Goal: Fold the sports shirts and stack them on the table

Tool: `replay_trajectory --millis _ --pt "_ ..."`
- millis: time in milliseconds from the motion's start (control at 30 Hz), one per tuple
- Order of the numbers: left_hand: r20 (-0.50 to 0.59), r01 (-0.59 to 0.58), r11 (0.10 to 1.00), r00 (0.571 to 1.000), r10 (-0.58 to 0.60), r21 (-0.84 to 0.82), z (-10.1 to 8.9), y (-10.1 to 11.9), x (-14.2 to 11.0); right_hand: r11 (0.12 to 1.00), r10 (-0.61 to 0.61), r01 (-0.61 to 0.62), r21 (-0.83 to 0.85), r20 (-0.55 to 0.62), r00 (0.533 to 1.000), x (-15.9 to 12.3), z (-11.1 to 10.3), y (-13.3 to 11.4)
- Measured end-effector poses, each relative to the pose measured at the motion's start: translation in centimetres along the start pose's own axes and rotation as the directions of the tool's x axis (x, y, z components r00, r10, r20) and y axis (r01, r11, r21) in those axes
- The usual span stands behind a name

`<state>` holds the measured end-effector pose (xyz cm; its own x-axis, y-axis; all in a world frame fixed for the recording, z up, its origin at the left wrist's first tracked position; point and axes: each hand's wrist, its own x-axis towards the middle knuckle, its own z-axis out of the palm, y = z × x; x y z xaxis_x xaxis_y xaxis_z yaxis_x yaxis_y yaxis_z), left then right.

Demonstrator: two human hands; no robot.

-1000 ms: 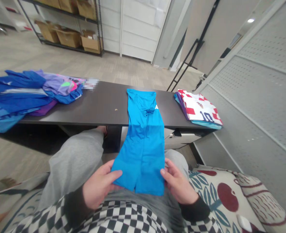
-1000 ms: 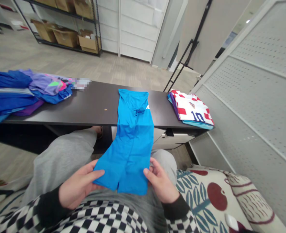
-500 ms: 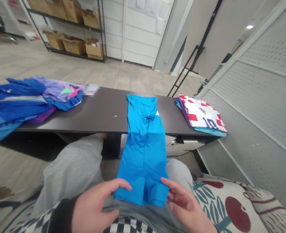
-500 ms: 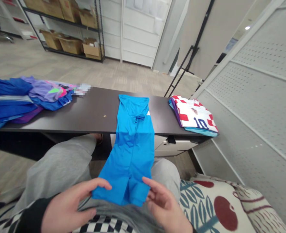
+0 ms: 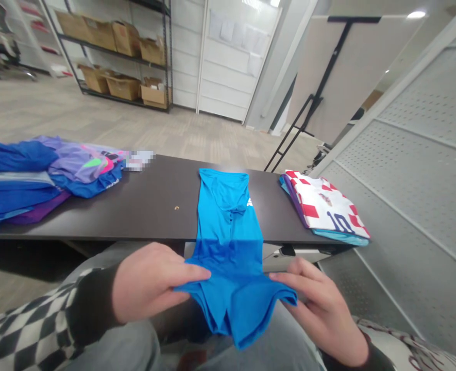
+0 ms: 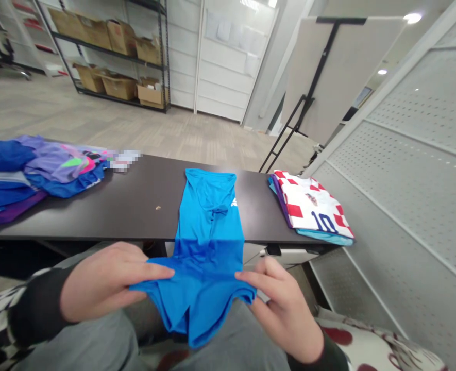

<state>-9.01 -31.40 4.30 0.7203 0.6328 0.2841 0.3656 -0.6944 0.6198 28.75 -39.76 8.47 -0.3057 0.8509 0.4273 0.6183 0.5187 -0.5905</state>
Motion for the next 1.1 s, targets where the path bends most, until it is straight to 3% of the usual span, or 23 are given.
replay_trajectory --millis 133,233,333,433,500,600,767,933,1100 --pt "-0.08 -0.12 0.992 0.989 0.122 0.034 -4.7 -2.4 7.5 0.992 0.039 -0.034 0.121 -0.04 0.998 8.1 -1.7 2.9" --pt "-0.077 -0.179 0.977 0.979 0.188 0.113 -7.7 -6.8 15.0 0.963 0.088 -0.073 0.258 -0.045 0.995 15.3 -1.3 8.4" --pt "-0.124 -0.18 0.959 0.97 0.21 0.218 -8.1 -13.6 22.0 0.902 0.16 -0.154 0.405 0.017 0.987 22.0 0.9 15.8" --pt "-0.208 -0.042 0.967 0.973 0.096 0.251 -6.2 -20.9 26.0 0.851 0.298 -0.314 0.421 0.105 0.949 26.1 3.8 22.5" --pt "-0.172 0.03 0.976 0.985 0.007 0.216 -4.9 -24.5 26.7 0.895 0.334 -0.343 0.284 0.081 0.939 27.1 5.3 25.5" --pt "-0.114 0.054 0.977 0.993 -0.032 0.204 -4.0 -27.0 26.1 0.972 0.236 -0.236 0.017 0.028 0.971 27.2 6.0 27.4" --pt "-0.138 0.087 0.965 0.989 -0.054 0.246 -4.3 -27.0 25.0 0.979 0.157 -0.145 -0.14 0.076 0.985 26.9 5.6 27.9" --pt "-0.147 0.096 0.948 0.988 -0.053 0.302 -4.6 -26.8 24.6 0.935 0.162 -0.145 -0.323 0.027 0.986 26.9 5.9 27.5" --pt "-0.201 0.255 0.877 0.962 -0.186 0.407 -4.5 -25.8 23.6 0.905 0.224 -0.2 -0.375 0.021 0.974 26.5 6.0 27.2"
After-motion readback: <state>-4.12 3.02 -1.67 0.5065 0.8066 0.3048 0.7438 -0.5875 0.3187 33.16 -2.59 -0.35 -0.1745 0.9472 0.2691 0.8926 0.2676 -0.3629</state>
